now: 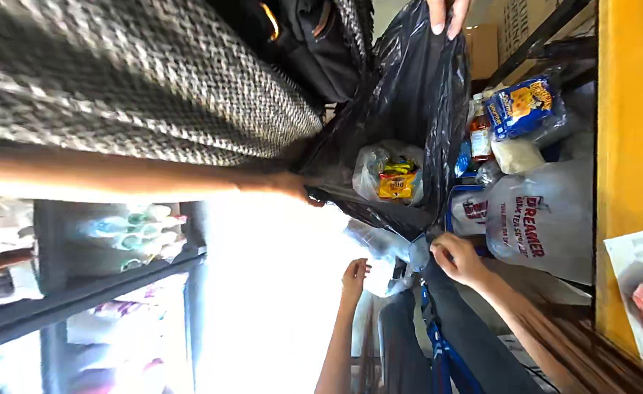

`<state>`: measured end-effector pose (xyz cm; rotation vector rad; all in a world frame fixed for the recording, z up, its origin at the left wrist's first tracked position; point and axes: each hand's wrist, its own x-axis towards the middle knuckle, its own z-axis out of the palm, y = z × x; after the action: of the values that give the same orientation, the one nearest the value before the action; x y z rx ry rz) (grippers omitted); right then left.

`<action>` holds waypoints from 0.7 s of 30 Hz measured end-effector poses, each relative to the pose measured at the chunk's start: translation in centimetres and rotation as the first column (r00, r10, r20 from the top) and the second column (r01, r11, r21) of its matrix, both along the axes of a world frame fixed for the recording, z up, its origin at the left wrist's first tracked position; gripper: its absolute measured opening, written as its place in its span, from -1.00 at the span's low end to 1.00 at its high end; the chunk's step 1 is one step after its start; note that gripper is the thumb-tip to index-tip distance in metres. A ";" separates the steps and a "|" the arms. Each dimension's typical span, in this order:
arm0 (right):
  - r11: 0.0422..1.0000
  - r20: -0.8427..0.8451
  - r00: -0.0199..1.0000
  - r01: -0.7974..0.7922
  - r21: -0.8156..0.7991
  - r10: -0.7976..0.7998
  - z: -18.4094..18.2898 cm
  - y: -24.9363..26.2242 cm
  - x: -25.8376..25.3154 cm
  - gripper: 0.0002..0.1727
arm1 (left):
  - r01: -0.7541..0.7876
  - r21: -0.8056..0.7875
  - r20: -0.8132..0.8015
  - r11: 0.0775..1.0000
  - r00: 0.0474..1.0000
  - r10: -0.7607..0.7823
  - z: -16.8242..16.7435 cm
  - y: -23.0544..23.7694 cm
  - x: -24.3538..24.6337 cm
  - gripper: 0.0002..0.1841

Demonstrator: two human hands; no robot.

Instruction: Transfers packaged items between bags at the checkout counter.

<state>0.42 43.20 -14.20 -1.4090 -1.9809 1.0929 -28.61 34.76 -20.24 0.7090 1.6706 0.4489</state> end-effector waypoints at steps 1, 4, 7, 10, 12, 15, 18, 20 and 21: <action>0.995 0.052 0.998 -0.039 -0.090 0.044 -2.0 -1.9 -0.2 -0.67 | -0.005 -0.154 -0.015 0.988 1.000 0.003 -2.2 -2.9 0.1 -0.62; 0.777 0.295 0.899 -0.074 -0.625 0.323 -10.7 -5.2 -1.1 -0.42 | 0.024 -0.443 0.035 0.896 0.999 -0.009 -8.6 -9.8 2.2 -0.60; 0.621 0.438 0.810 0.121 -0.775 0.389 -19.9 -6.8 -1.6 -0.04 | -0.097 -0.520 -0.011 0.848 0.994 0.107 -12.3 -12.8 5.6 -0.64; 0.608 0.547 0.776 0.278 -0.744 0.314 -24.7 -7.2 -3.1 0.12 | -0.264 -0.522 0.209 0.811 0.883 0.421 -16.7 -13.8 7.9 -0.61; 0.605 0.561 0.745 0.270 -0.749 0.362 -26.3 -7.1 -4.3 0.09 | -0.407 -0.674 0.179 0.617 0.720 0.671 -19.3 -14.4 10.9 -0.60; 0.639 0.554 0.707 0.187 -0.746 0.440 -27.7 -6.9 -5.2 -0.25 | -0.427 -0.647 0.178 0.631 0.721 0.670 -20.5 -15.4 14.0 -0.63; 0.635 0.490 0.652 0.018 -0.773 0.579 -28.5 -6.8 -5.0 -0.44 | -0.403 -0.716 0.125 0.569 0.728 0.674 -18.0 -12.4 14.0 -0.55; 0.616 0.438 0.623 -0.092 -0.782 0.648 -28.7 -6.8 -4.3 -0.48 | -0.360 -0.539 0.331 0.761 0.741 0.585 -23.2 -16.7 14.6 -0.43; 0.607 0.416 0.618 -0.128 -0.784 0.667 -28.8 -6.8 -3.9 -0.48 | -0.443 -0.497 0.378 0.746 0.663 0.646 -27.7 -19.4 15.7 -0.36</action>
<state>-3.47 36.39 -43.02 -1.9805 -2.7109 1.9260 -12.87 15.40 -47.90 -0.2413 1.3403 0.6724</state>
